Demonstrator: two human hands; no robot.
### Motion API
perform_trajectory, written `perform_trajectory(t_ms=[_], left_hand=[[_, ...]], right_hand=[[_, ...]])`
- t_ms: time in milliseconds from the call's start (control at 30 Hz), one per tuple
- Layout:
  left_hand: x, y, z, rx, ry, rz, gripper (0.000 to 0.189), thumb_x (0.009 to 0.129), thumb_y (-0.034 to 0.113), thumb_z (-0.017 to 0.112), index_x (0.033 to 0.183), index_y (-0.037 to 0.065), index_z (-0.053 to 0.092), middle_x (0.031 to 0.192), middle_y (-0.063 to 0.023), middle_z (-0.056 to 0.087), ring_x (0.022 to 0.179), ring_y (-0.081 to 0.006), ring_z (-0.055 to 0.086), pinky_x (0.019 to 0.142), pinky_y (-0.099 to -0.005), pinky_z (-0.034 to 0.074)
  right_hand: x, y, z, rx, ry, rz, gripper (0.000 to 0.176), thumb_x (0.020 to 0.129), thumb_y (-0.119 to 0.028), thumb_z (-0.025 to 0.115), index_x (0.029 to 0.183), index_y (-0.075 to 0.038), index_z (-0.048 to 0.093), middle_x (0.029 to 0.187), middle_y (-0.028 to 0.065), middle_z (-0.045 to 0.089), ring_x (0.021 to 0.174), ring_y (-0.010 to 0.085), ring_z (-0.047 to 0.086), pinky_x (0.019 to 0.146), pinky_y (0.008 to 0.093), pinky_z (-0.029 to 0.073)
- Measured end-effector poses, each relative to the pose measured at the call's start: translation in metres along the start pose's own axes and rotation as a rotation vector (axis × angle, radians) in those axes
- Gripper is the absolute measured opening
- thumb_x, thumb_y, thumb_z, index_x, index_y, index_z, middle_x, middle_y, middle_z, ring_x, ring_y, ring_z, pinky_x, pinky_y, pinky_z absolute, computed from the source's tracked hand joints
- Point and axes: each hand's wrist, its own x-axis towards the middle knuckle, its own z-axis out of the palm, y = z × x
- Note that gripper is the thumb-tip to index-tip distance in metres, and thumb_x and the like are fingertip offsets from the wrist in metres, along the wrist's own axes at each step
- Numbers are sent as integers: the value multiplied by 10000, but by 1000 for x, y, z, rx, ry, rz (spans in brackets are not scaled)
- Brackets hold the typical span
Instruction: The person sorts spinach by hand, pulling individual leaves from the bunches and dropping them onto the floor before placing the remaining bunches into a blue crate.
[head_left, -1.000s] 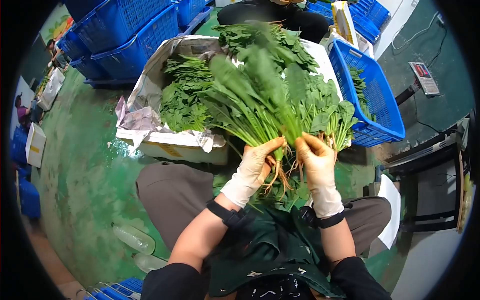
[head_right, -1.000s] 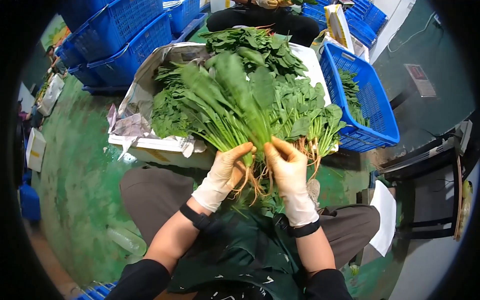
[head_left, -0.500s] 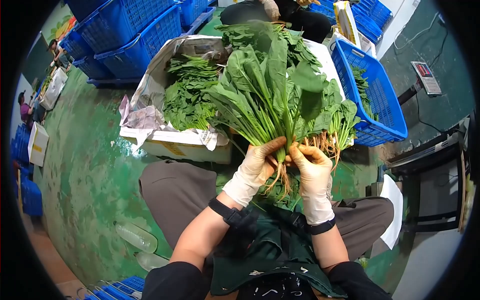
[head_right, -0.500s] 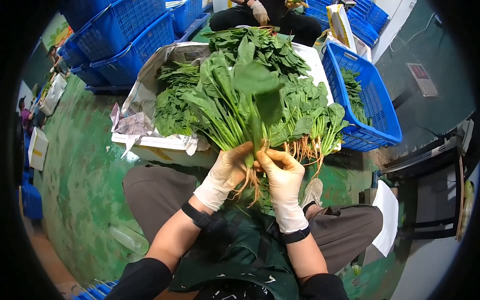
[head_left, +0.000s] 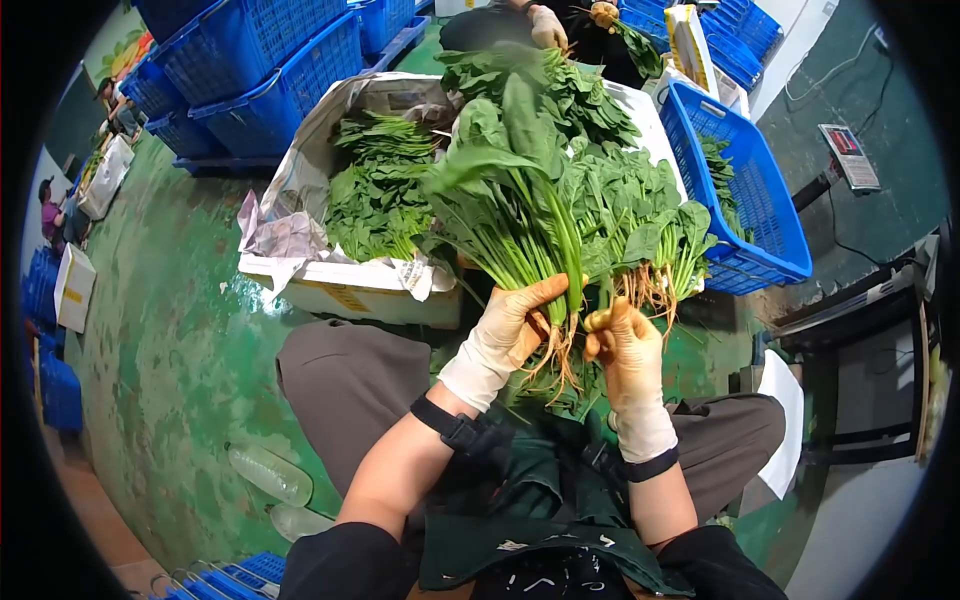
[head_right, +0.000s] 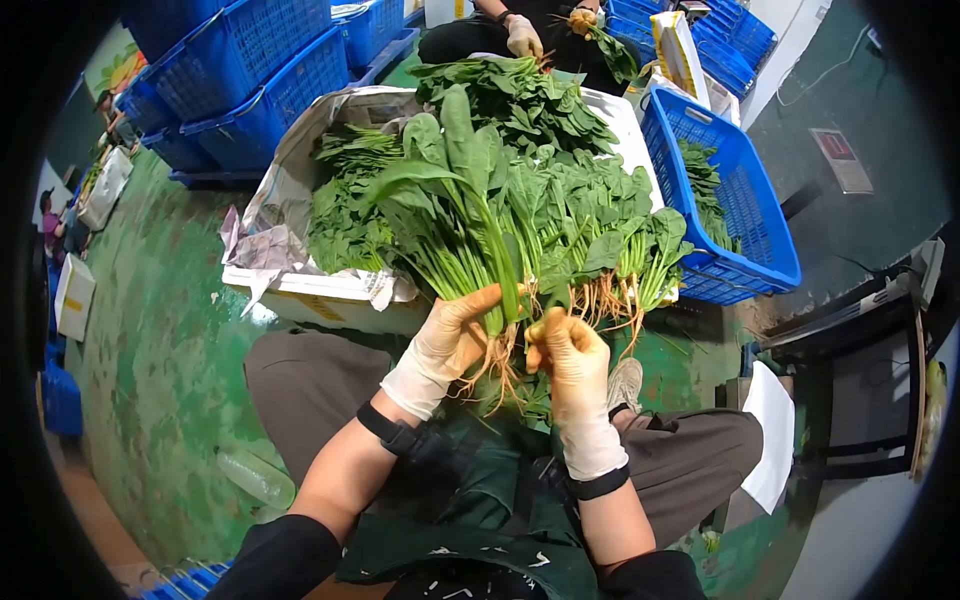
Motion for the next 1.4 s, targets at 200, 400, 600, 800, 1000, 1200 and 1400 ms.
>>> perform_trajectory(t_ms=[200, 400, 600, 800, 1000, 1200, 1400], left_hand=[[3, -10, -1, 228, 122, 174, 318, 796, 32, 638, 1091, -4, 525, 1012, -102, 597, 867, -209, 612, 748, -332, 519], [1, -5, 8, 103, 325, 190, 268, 765, 61, 691, 1002, -22, 601, 844, -82, 642, 706, -158, 616, 596, -238, 494], [1, -9, 9, 201, 280, 189, 309, 743, 136, 734, 986, 28, 577, 835, -49, 636, 716, -118, 599, 598, -231, 470], [2, -9, 5, 219, 231, 221, 308, 788, 63, 667, 1065, 24, 536, 963, -76, 616, 859, -166, 600, 767, -284, 502], [1, -1, -9, -55, 128, 84, 291, 800, 39, 634, 1078, 9, 554, 999, -89, 632, 832, -177, 629, 728, -284, 533], [-1, -4, -2, -14, 59, 104, 306, 796, 4, 612, 1093, 0, 537, 1012, -89, 622, 868, -181, 625, 760, -292, 529], [-4, -7, -1, 113, 63, 121, 369, 814, 69, 596, 1159, 2, 484, 1010, -106, 610, 927, -230, 600, 835, -354, 502]], right_hand=[[14, -9, 17, -310, 52, -162, 312, 807, -127, 673, 1043, 41, 557, 804, 57, 619, 593, 56, 543, 489, 173, 405], [23, -11, 4, -21, 176, -178, 310, 809, -172, 673, 1018, 36, 577, 814, 93, 644, 555, 93, 570, 460, 179, 422], [20, 4, 19, -384, 264, -560, 314, 778, -76, 691, 1054, 35, 590, 825, 63, 636, 590, 63, 535, 517, 173, 416], [-1, 15, 29, -885, 104, -789, 285, 720, -39, 707, 994, -10, 637, 940, 112, 653, 747, 109, 602, 673, 213, 472], [-8, 0, 11, -130, 375, -409, 174, 795, -19, 655, 968, 0, 635, 845, 49, 647, 624, 62, 560, 532, 177, 452], [-5, -3, 12, -507, 199, -360, 224, 783, -154, 705, 926, 6, 641, 706, -30, 585, 586, 17, 472, 525, 163, 385], [1, 0, 24, -215, 89, -43, 221, 797, -154, 688, 885, 27, 596, 677, 40, 608, 545, 62, 559, 466, 174, 410]])
